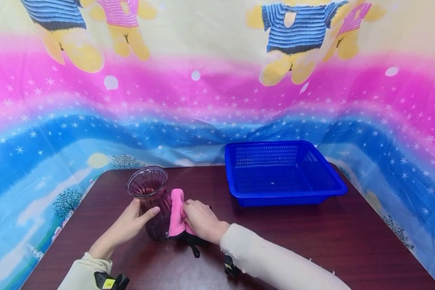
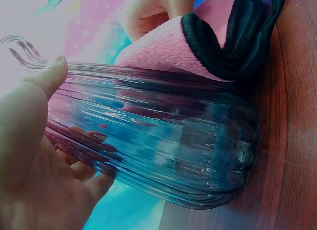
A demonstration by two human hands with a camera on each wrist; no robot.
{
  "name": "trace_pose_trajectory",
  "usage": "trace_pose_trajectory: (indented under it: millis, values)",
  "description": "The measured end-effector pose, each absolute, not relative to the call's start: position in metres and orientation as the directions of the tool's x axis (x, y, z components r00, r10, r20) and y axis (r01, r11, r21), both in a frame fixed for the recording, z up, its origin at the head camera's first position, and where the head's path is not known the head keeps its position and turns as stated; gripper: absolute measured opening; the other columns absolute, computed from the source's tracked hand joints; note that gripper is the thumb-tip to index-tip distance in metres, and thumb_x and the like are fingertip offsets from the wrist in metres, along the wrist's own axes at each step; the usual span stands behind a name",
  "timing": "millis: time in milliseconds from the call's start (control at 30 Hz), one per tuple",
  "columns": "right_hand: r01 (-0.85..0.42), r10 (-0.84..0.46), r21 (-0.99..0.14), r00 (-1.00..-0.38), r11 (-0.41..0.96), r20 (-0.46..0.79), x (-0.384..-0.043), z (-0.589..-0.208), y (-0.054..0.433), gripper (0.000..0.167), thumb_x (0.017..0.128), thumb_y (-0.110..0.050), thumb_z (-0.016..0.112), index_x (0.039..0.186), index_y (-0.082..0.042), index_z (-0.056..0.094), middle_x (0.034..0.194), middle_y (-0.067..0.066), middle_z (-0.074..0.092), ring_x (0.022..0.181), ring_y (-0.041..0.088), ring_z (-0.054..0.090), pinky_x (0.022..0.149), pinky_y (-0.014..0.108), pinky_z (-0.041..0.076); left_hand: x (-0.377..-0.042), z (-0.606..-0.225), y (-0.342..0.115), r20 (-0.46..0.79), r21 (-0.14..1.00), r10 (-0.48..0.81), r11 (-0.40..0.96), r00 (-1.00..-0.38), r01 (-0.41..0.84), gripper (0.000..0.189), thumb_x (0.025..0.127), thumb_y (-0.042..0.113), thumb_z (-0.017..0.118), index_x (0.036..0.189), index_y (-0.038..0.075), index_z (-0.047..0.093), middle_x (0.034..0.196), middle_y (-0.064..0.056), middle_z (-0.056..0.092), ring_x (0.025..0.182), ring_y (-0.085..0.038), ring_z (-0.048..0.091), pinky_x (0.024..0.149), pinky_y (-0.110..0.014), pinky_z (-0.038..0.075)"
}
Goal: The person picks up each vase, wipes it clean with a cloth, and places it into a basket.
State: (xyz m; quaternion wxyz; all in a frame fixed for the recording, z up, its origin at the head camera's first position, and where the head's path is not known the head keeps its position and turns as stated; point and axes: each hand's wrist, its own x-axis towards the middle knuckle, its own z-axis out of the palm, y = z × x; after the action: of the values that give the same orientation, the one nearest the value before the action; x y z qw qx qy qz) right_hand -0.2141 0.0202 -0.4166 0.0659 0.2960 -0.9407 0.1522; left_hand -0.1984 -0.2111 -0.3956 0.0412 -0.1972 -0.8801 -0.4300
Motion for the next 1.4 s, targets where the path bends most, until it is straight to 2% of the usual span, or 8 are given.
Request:
trace_pose_trajectory:
  millis: [100,400,667,867,1000,1133,1267,1400]
  values:
    - [-0.579,-0.541,-0.234,-0.814,0.781,0.209,-0.213,-0.419,0.021,0.021,0.096,-0.015,0.066,0.077,-0.019,0.058,0.090,-0.001,0.065,0.081,0.016,0.062,0.069,0.023,0.048,-0.198,-0.395,-0.211,0.225,0.738,0.302,0.569,-0.927,0.364,0.059,0.102,0.022,0.061,0.150,0.001,0.034,0.144,-0.024,0.053,0.133,-0.039,0.054,0.106,-0.044,0.047]
    - [-0.607,-0.566,-0.202,-0.793,0.769,0.226,-0.214,-0.426,0.023,0.023,0.095,-0.012,0.066,0.073,-0.017,0.059,0.085,-0.001,0.063,0.075,0.015,0.060,0.066,0.022,0.045,-0.198,-0.395,-0.210,0.232,0.741,0.303,0.561,-0.925,0.369,0.061,0.101,0.021,0.061,0.150,0.000,0.031,0.146,-0.026,0.051,0.134,-0.042,0.052,0.107,-0.058,0.044]
    - [-0.589,-0.552,-0.244,-0.808,0.771,0.206,-0.217,-0.433,0.022,0.029,0.092,-0.009,0.067,0.066,-0.017,0.056,0.078,-0.003,0.060,0.069,0.008,0.053,0.059,0.017,0.040,-0.199,-0.398,-0.212,0.239,0.728,0.299,0.574,-0.924,0.374,0.060,0.101,0.022,0.062,0.150,0.001,0.034,0.146,-0.023,0.052,0.135,-0.038,0.053,0.106,-0.031,0.046]
    - [-0.563,-0.538,-0.277,-0.826,0.778,0.167,-0.218,-0.434,0.022,0.035,0.090,-0.010,0.068,0.061,-0.018,0.051,0.072,-0.004,0.055,0.068,0.008,0.050,0.059,0.018,0.038,-0.199,-0.399,-0.212,0.233,0.740,0.296,0.564,-0.926,0.366,0.062,0.102,0.022,0.061,0.150,-0.002,0.031,0.147,-0.027,0.049,0.136,-0.043,0.051,0.109,-0.060,0.043]
    - [-0.559,-0.538,-0.296,-0.828,0.775,0.155,-0.218,-0.435,0.023,0.037,0.090,-0.010,0.069,0.060,-0.018,0.049,0.070,-0.004,0.053,0.068,0.007,0.049,0.060,0.018,0.036,-0.199,-0.399,-0.212,0.239,0.740,0.303,0.558,-0.922,0.375,0.060,0.102,0.022,0.060,0.150,-0.001,0.032,0.146,-0.026,0.050,0.135,-0.043,0.051,0.108,-0.061,0.043]
    - [-0.567,-0.546,-0.301,-0.823,0.767,0.157,-0.219,-0.436,0.024,0.036,0.090,-0.010,0.069,0.061,-0.017,0.049,0.070,-0.005,0.052,0.067,0.006,0.048,0.061,0.018,0.037,-0.200,-0.399,-0.212,0.254,0.732,0.312,0.557,-0.915,0.393,0.055,0.102,0.021,0.061,0.148,0.001,0.037,0.143,-0.022,0.055,0.131,-0.032,0.056,0.107,-0.043,0.050]
    - [-0.568,-0.550,-0.330,-0.820,0.754,0.158,-0.220,-0.435,0.025,0.034,0.091,-0.011,0.070,0.063,-0.017,0.051,0.071,-0.005,0.052,0.069,0.006,0.049,0.063,0.017,0.038,-0.200,-0.400,-0.212,0.265,0.737,0.320,0.541,-0.910,0.405,0.051,0.101,0.020,0.061,0.145,0.002,0.042,0.139,-0.019,0.060,0.123,-0.003,0.057,0.101,-0.020,0.046]
    - [-0.570,-0.551,-0.362,-0.818,0.738,0.166,-0.221,-0.434,0.026,0.033,0.090,-0.011,0.072,0.065,-0.017,0.052,0.071,-0.006,0.053,0.070,0.007,0.050,0.065,0.018,0.039,-0.200,-0.400,-0.212,0.271,0.738,0.325,0.534,-0.906,0.412,0.050,0.101,0.019,0.061,0.144,0.001,0.043,0.137,-0.019,0.061,0.118,0.010,0.053,0.099,-0.017,0.046]
